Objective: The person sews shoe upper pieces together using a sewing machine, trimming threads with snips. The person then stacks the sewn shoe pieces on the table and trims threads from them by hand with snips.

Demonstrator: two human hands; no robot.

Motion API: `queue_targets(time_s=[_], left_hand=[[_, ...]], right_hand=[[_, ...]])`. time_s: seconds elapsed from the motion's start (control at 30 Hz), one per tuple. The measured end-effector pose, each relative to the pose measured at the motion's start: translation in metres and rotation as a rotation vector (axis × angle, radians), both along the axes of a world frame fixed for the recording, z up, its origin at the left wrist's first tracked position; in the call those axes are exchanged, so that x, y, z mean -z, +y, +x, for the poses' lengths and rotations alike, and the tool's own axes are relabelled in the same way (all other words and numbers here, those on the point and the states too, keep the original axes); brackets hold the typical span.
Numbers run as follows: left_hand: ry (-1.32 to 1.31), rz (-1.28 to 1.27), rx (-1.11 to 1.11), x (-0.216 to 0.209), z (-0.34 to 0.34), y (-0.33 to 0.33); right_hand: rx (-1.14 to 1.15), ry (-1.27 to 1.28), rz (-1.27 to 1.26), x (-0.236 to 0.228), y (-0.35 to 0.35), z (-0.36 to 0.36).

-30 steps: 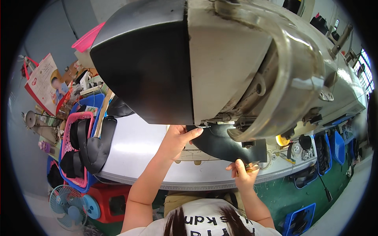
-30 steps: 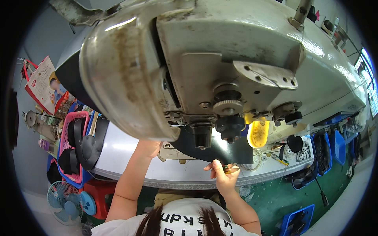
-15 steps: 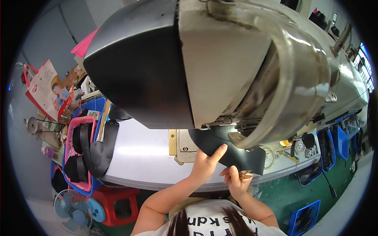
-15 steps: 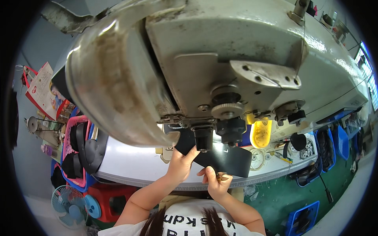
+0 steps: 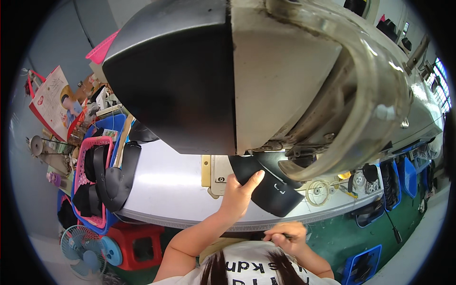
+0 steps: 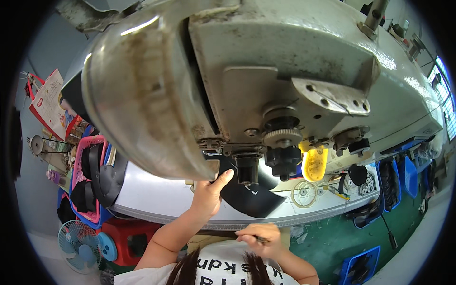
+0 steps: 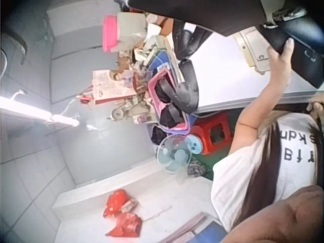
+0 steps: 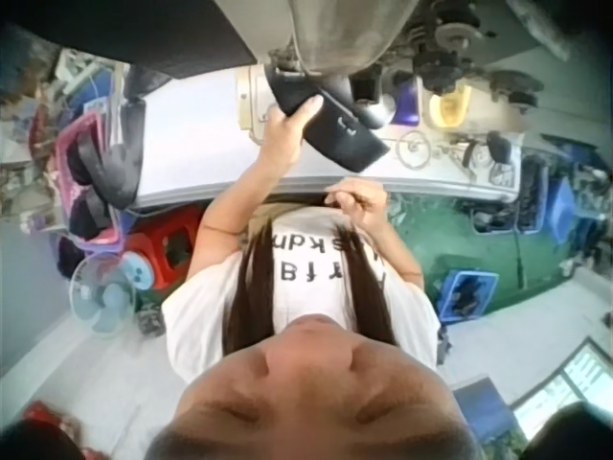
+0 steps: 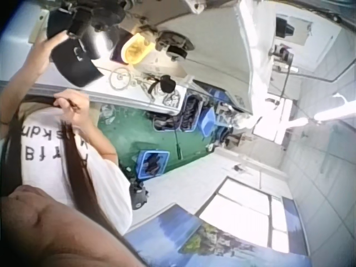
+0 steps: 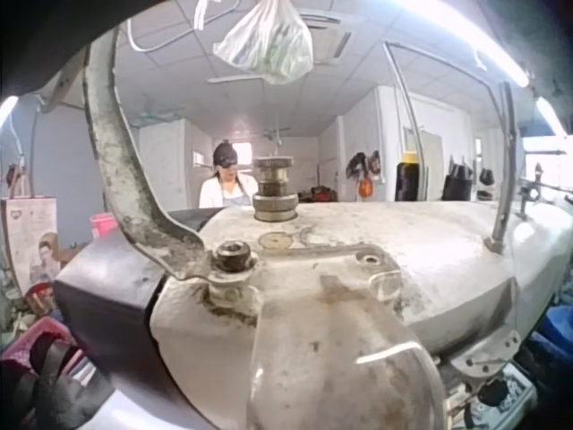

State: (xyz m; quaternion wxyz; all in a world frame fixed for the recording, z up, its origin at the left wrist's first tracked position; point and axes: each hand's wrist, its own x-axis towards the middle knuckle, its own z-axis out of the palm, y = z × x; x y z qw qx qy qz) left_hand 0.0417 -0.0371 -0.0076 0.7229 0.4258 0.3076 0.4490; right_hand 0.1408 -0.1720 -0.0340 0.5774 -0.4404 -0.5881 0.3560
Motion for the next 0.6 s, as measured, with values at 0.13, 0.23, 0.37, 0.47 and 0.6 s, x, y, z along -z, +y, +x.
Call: queue_targets(time_s=[0.13,0.23,0.37,0.47,0.6], left_hand=[[-0.03,-0.008,0.048,-0.005,-0.007,0.007],[-0.019,0.012,0.062,-0.006,-0.011,0.01],[0.008,0.028,0.066,-0.006,-0.013,0.012],[0.023,0.029,0.089,-0.009,-0.018,0.017],[-0.008,-0.03,0.132,-0.008,-0.023,0.02]], right_hand=[[0.197,0.146,-0.103,0.005,-0.005,0.018],[0.253,0.121,-0.049,0.004,-0.002,0.024],[0.4,-0.033,-0.009,0.0,0.003,0.035],[0.481,-0.042,-0.044,0.005,0.005,0.044],[0.583,-0.034,-0.063,0.005,0.01,0.053]])
